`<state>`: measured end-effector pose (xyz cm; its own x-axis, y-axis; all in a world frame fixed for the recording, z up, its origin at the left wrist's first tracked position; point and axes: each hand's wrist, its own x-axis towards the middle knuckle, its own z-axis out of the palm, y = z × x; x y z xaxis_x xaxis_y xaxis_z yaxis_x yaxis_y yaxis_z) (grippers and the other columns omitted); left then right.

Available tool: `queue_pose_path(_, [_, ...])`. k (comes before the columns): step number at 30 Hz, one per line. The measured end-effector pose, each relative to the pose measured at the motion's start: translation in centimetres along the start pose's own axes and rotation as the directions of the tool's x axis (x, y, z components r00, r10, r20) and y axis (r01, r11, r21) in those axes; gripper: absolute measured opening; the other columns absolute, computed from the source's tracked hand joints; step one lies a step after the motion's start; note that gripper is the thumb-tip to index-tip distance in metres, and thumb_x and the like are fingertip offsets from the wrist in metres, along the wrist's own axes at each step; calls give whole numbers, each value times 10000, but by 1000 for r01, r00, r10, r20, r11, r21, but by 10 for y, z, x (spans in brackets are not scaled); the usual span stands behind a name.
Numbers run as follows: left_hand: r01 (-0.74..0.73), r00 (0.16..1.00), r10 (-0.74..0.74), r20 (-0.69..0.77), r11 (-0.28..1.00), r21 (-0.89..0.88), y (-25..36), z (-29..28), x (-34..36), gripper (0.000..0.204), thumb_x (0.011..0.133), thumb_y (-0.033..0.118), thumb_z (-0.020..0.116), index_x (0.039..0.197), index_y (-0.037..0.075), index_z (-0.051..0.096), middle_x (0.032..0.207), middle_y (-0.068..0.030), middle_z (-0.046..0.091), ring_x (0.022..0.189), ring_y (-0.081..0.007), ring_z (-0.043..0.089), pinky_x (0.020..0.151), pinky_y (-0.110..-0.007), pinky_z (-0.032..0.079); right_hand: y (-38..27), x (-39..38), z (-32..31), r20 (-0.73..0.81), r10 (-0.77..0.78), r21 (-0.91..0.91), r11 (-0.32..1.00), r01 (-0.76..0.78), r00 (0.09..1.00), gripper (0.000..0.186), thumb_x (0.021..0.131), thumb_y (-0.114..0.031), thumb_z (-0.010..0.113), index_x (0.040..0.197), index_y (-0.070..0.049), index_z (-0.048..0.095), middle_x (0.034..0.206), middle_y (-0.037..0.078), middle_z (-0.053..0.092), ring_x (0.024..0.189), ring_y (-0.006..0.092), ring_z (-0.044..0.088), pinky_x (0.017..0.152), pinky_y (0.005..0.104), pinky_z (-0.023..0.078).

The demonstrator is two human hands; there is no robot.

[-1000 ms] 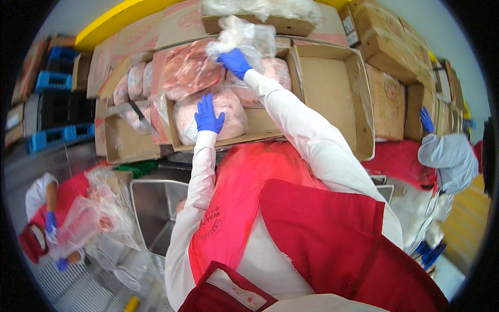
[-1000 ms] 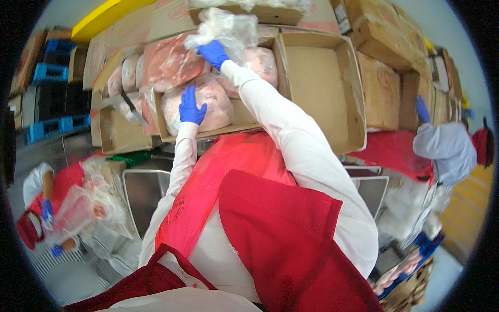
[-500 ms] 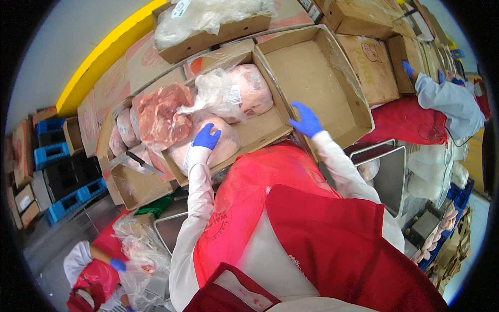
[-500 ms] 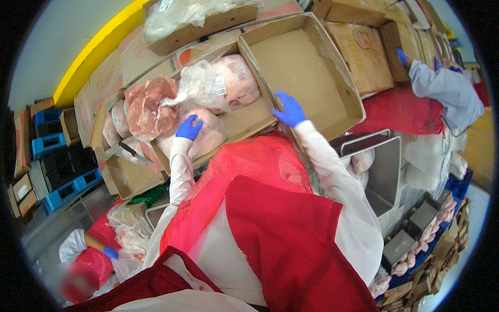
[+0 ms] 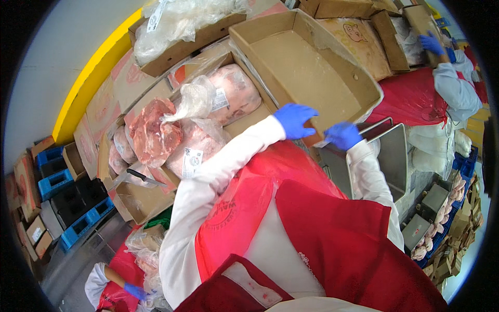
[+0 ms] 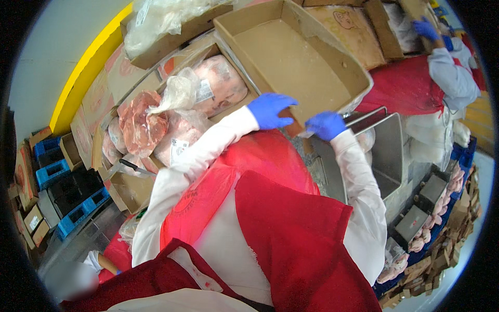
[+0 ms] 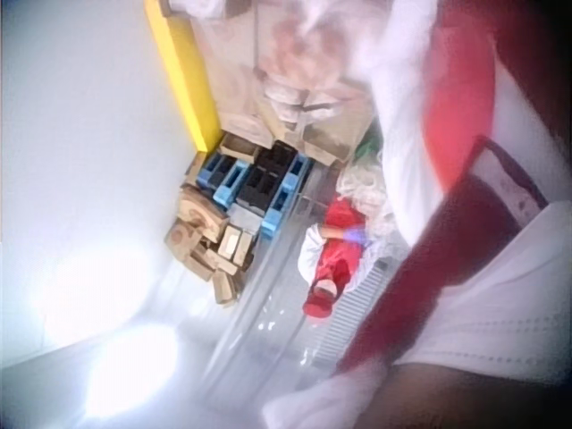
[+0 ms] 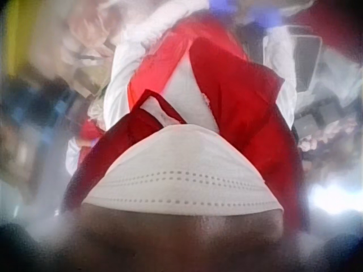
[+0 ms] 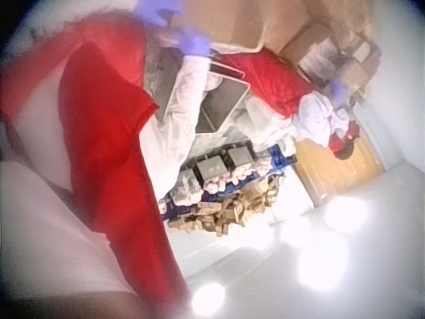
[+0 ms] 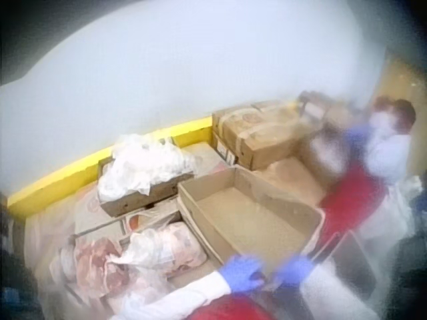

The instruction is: The person unpacks vacuum-sealed meat packages from cardboard boxes and places them into metal bins. They handle each package individually, removing plastic wrap and arranging the meat in the bins.

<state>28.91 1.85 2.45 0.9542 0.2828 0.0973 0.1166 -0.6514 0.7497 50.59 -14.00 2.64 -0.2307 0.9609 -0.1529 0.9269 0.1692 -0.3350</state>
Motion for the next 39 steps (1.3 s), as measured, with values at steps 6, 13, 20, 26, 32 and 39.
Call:
queue_pose_path(6, [-98, 762, 255, -596, 954, 283, 62, -107, 44, 749, 638, 539, 683, 1176, 61, 479, 1142, -169, 501, 1080, -338, 478, 872, -456, 365, -14, 51, -144, -640, 178, 162, 982, -95, 747, 255, 665, -188, 767, 858, -55, 668, 785, 122, 655, 692, 255, 635, 629, 354, 495])
queue_pose_path(13, [112, 710, 53, -702, 976, 187, 57, -82, -3, 952, 623, 531, 731, 1332, 24, 346, 1352, -206, 367, 1262, -357, 343, 1008, -442, 304, 15, 49, -210, -950, 147, 85, 970, -227, 274, 280, 922, -208, 540, 1077, 11, 619, 860, 43, 661, 767, 93, 567, 691, 242, 463])
queue_pose_path(20, [438, 759, -611, 227, 220, -872, -93, -29, -20, 310, 756, 226, 692, 1025, 84, 633, 747, -31, 572, 575, -116, 503, 457, -255, 405, -1, 23, -219, -778, 623, 604, 777, -176, 83, 392, 967, -334, 428, 1101, -21, 623, 976, 102, 665, 803, 124, 603, 756, 293, 486])
queue_pose_path(26, [720, 691, -647, 321, 656, -227, -190, -137, -60, 201, 839, 258, 576, 983, 211, 709, 562, 8, 534, 414, -62, 422, 372, -229, 339, 88, -74, -204, -931, 301, 167, 854, -492, 207, 324, 944, -278, 461, 1169, -63, 551, 1041, 80, 645, 882, 152, 605, 755, 315, 481])
queue_pose_path(32, [890, 312, -895, -319, 393, -232, -352, -255, -166, 264, 831, 216, 527, 1048, 123, 643, 939, -99, 655, 745, -227, 617, 613, -377, 495, 100, -95, -176, -815, 535, 549, 589, -592, -223, 330, 878, -275, 527, 1121, -53, 511, 1086, 129, 620, 877, 263, 626, 769, 396, 489])
queue_pose_path(39, [897, 433, -314, -845, 239, 371, -253, -469, -87, 365, 844, 321, 493, 1144, 137, 589, 1211, -69, 572, 1095, -245, 547, 910, -369, 429, 160, -153, -154, -678, 599, 734, 533, -421, -425, 430, 938, -400, 408, 1079, -21, 553, 942, 161, 652, 787, 263, 624, 693, 413, 498])
